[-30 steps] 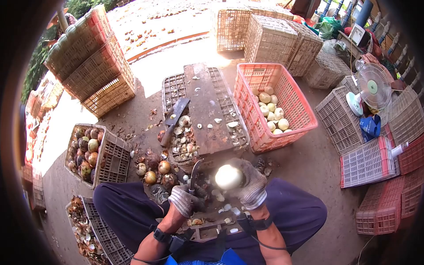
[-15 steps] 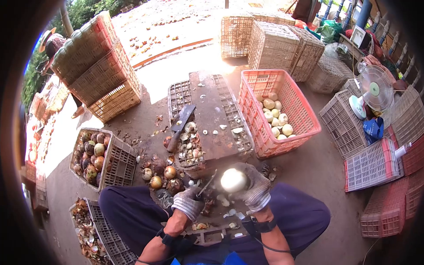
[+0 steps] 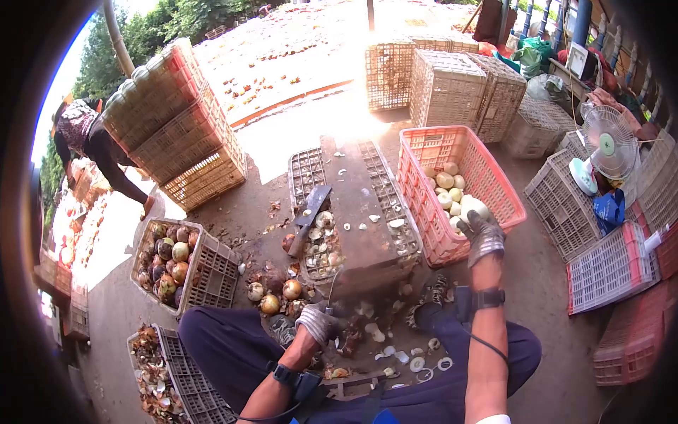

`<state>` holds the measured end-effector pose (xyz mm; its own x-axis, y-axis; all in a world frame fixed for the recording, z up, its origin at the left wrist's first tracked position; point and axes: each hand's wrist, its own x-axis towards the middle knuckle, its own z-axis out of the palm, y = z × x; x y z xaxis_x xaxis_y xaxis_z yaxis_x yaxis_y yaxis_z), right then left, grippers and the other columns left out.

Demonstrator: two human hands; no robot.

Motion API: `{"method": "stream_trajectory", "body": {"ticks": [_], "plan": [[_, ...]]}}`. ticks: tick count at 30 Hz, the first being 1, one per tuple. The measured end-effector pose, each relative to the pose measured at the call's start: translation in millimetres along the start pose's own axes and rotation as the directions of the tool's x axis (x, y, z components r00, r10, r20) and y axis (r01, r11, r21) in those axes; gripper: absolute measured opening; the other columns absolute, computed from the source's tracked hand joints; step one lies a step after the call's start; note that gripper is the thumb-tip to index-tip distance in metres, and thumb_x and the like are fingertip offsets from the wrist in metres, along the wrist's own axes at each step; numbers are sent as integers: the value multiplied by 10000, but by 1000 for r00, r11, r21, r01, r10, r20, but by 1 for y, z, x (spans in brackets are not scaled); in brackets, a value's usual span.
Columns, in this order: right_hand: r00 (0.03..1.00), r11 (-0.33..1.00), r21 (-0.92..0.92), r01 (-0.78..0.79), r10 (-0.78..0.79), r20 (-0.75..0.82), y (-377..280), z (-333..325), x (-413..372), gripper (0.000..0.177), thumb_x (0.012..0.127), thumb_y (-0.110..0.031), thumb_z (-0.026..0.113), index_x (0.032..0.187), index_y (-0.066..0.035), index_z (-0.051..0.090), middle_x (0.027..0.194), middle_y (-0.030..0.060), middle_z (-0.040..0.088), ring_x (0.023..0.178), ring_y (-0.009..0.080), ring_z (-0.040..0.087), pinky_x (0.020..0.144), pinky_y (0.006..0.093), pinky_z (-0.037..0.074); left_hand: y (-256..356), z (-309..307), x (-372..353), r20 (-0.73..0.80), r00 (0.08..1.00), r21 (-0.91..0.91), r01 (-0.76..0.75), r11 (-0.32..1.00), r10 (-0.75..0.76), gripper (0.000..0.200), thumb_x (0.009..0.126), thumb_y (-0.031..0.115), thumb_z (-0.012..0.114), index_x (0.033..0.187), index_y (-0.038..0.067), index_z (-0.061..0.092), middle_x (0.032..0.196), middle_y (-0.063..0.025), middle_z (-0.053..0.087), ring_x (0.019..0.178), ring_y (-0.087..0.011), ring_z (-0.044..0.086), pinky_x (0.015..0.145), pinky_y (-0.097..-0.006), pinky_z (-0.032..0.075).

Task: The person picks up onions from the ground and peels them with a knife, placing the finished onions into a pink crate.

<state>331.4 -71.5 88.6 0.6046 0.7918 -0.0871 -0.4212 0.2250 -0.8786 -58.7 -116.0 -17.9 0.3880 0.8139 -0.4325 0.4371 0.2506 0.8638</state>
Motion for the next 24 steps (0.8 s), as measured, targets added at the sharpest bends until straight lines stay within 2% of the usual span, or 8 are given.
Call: {"method": "stream_trajectory", "body": {"ticks": [2,6,9,10,11,12,19,24], "plan": [[995,999,-47,24,-28,-95,-4,-32,34,427,871,-54,611,1269,39,485,1148,161,603,1008,307,626,845,406,563,-36,-1,20,-32,990,12,-137,991,137,215,770,79,652,973,8,645,768,-89,641,639,-201,610,547,-335,485],[968,998,-51,24,-36,-247,6,-67,36,408,913,-88,529,1288,56,455,1293,204,499,1119,349,565,900,422,528,-10,-8,20,8,994,329,-102,939,106,150,810,33,635,952,2,597,776,-53,625,641,-148,599,535,-290,470],[976,997,24,-72,75,-204,27,-83,19,339,912,-83,513,1224,50,501,1176,206,581,981,332,629,796,387,559,-66,-8,37,-90,873,-178,-487,855,479,150,822,77,654,957,22,619,787,-39,643,630,-124,598,532,-258,474],[981,996,32,-80,84,-176,31,-79,10,326,906,-75,518,1208,47,511,1130,197,606,930,324,646,766,380,565,-52,-11,33,-99,867,-148,-499,854,489,152,828,80,650,965,21,622,800,-39,646,641,-124,603,539,-257,477],[985,996,36,-88,92,-145,35,-72,1,313,900,-66,523,1193,43,520,1083,188,632,879,316,663,736,372,572,-26,-13,22,-45,957,-448,-276,850,287,161,836,76,641,985,17,625,820,-43,651,670,-129,611,555,-263,483],[982,995,6,-102,102,-161,29,-54,-8,293,887,-43,544,1171,28,534,965,161,667,762,286,677,655,363,582,1,-16,11,11,997,-703,-42,709,70,172,844,72,632,1006,13,628,839,-47,655,699,-133,620,570,-268,490],[985,983,-137,-119,135,110,-20,5,-50,347,822,-31,675,1144,32,560,951,164,664,752,277,677,630,353,576,-52,-9,43,8,995,-860,60,506,-104,163,871,128,620,1004,42,654,851,-63,680,737,-161,636,625,-327,523],[975,970,-229,-86,129,182,-36,9,-79,276,871,-12,578,1146,15,568,957,156,670,758,253,683,650,346,590,-99,3,55,-26,985,-932,37,361,-168,169,876,150,614,1005,49,660,887,-75,695,764,-197,653,658,-356,548]]}}
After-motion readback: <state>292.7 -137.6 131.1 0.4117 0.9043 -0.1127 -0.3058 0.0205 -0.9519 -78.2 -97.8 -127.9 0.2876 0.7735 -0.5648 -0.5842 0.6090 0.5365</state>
